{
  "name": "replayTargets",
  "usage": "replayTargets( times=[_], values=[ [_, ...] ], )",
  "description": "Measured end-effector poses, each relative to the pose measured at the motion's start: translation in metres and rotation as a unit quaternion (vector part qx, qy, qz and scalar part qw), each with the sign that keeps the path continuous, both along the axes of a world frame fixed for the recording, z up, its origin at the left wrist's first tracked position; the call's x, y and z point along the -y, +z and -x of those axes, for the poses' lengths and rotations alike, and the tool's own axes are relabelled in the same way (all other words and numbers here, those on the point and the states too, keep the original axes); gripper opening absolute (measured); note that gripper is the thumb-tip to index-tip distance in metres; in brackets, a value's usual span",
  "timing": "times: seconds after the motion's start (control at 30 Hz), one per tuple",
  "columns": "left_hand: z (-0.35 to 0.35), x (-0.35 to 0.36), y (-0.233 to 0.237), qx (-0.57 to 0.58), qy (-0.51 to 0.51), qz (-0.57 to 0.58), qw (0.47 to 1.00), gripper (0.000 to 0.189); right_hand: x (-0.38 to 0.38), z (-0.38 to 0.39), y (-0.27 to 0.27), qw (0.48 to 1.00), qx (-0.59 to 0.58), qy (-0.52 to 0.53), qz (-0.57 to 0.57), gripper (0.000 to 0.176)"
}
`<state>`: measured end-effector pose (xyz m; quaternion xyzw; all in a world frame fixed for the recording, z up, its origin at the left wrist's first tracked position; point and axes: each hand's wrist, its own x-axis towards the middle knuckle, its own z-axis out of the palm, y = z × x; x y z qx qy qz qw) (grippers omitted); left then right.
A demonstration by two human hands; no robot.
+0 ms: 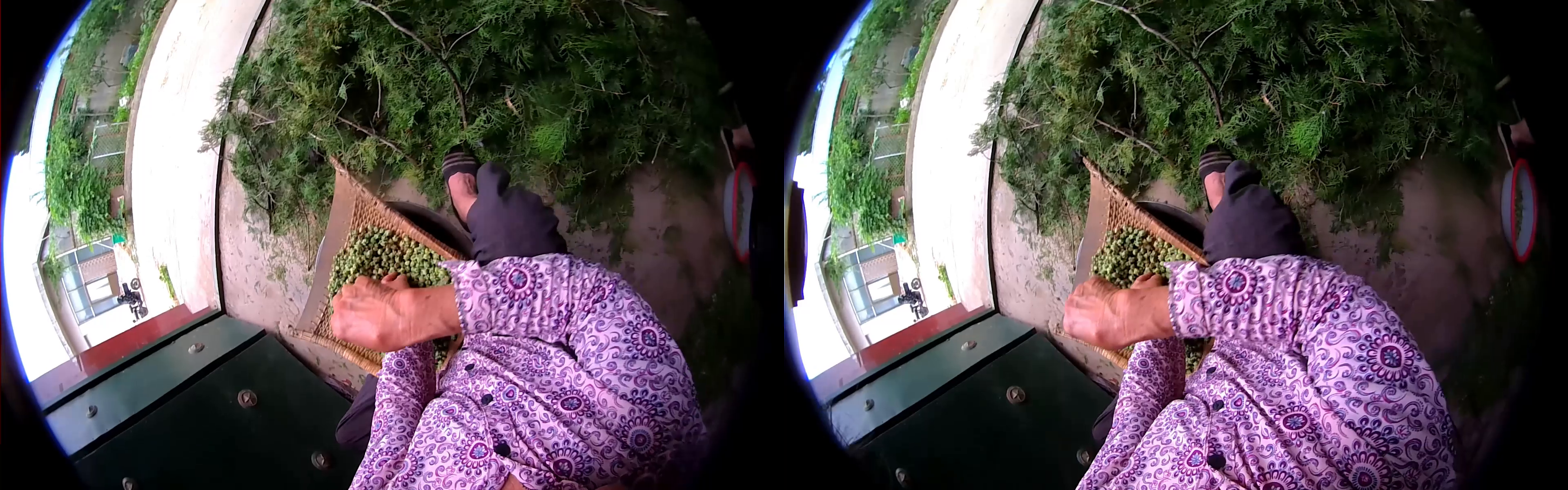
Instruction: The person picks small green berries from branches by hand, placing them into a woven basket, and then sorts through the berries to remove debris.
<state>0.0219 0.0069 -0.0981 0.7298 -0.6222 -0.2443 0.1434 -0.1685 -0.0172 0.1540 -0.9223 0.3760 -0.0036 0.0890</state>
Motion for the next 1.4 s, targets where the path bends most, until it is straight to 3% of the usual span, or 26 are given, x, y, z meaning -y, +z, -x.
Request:
replayTargets(
  times=[0.03,0.17,0.2,0.3,0.47,0.6,0.7,0.73,0.8,0.87,0.9,0.93,0.97,1.0,1.07,1.17,1.23,1.3,1.4],
  values=[
    [-0.002,0.0,-0.009,0.018,0.007,-0.018,1.0,0.015,0.002,-0.001,0.009,1.0,-0.01,-0.011,-0.004,0.03],
    [-0.008,0.008,-0.035,0.079,0.022,-0.081,0.993,0.015,0.004,-0.018,0.024,0.96,0.253,-0.108,-0.044,0.017],
    [-0.009,0.009,-0.039,0.098,0.025,-0.094,0.99,0.014,0.003,-0.034,0.015,0.95,0.268,-0.154,0.047,0.019],
    [-0.015,0.017,-0.047,0.117,0.032,-0.112,0.986,0.015,0.01,-0.05,0.021,0.938,0.322,-0.13,0.007,0.015],
    [-0.02,0.025,-0.036,0.051,0.035,-0.12,0.991,0.018,0.019,-0.062,0.03,0.924,0.367,-0.11,-0.011,0.012],
    [-0.03,0.031,-0.008,-0.124,0.107,-0.163,0.973,0.023,0.02,-0.067,0.034,0.924,0.375,-0.077,-0.018,0.01],
    [-0.037,0.031,0.022,-0.303,0.16,-0.206,0.917,0.027,0.022,-0.08,0.027,0.915,0.395,-0.081,0.005,0.008],
    [-0.039,0.028,0.034,-0.357,0.171,-0.216,0.893,0.028,0.025,-0.078,0.029,0.933,0.349,-0.049,-0.069,0.014],
    [-0.042,0.019,0.058,-0.454,0.172,-0.225,0.845,0.031,0.025,-0.081,0.017,0.934,0.348,-0.059,-0.06,0.014],
    [-0.04,0.01,0.08,-0.534,0.153,-0.23,0.799,0.033,0.024,-0.09,-0.009,0.912,0.4,-0.087,-0.032,0.013],
    [-0.038,0.003,0.091,-0.572,0.14,-0.231,0.775,0.035,0.018,-0.098,-0.039,0.853,0.506,-0.096,0.08,0.013],
    [-0.038,-0.008,0.102,-0.608,0.132,-0.23,0.748,0.036,0.03,-0.103,-0.048,0.89,0.45,-0.066,-0.006,0.013],
    [-0.042,-0.019,0.113,-0.637,0.132,-0.218,0.727,0.038,0.024,-0.079,-0.038,0.87,0.467,-0.083,-0.136,0.013],
    [-0.038,-0.025,0.134,-0.618,0.098,-0.193,0.756,0.022,0.022,-0.059,-0.024,0.913,0.375,-0.075,-0.143,0.015],
    [-0.027,-0.036,0.166,-0.592,0.114,-0.152,0.783,0.005,0.024,-0.038,-0.026,0.915,0.34,-0.084,-0.199,0.019],
    [-0.029,-0.052,0.187,-0.656,0.066,-0.127,0.741,0.005,0.024,-0.021,-0.04,0.916,0.299,-0.072,-0.26,0.038],
    [-0.032,-0.063,0.19,-0.678,0.049,-0.122,0.723,0.007,0.006,-0.013,-0.042,0.86,0.333,-0.071,-0.38,0.044],
    [-0.033,-0.068,0.192,-0.673,0.05,-0.115,0.729,0.006,-0.014,-0.018,-0.054,0.737,0.412,-0.099,-0.527,0.053],
    [-0.035,-0.079,0.186,-0.677,0.044,-0.108,0.727,0.006,-0.053,-0.037,-0.065,0.665,0.455,-0.093,-0.584,0.05]
  ],
)
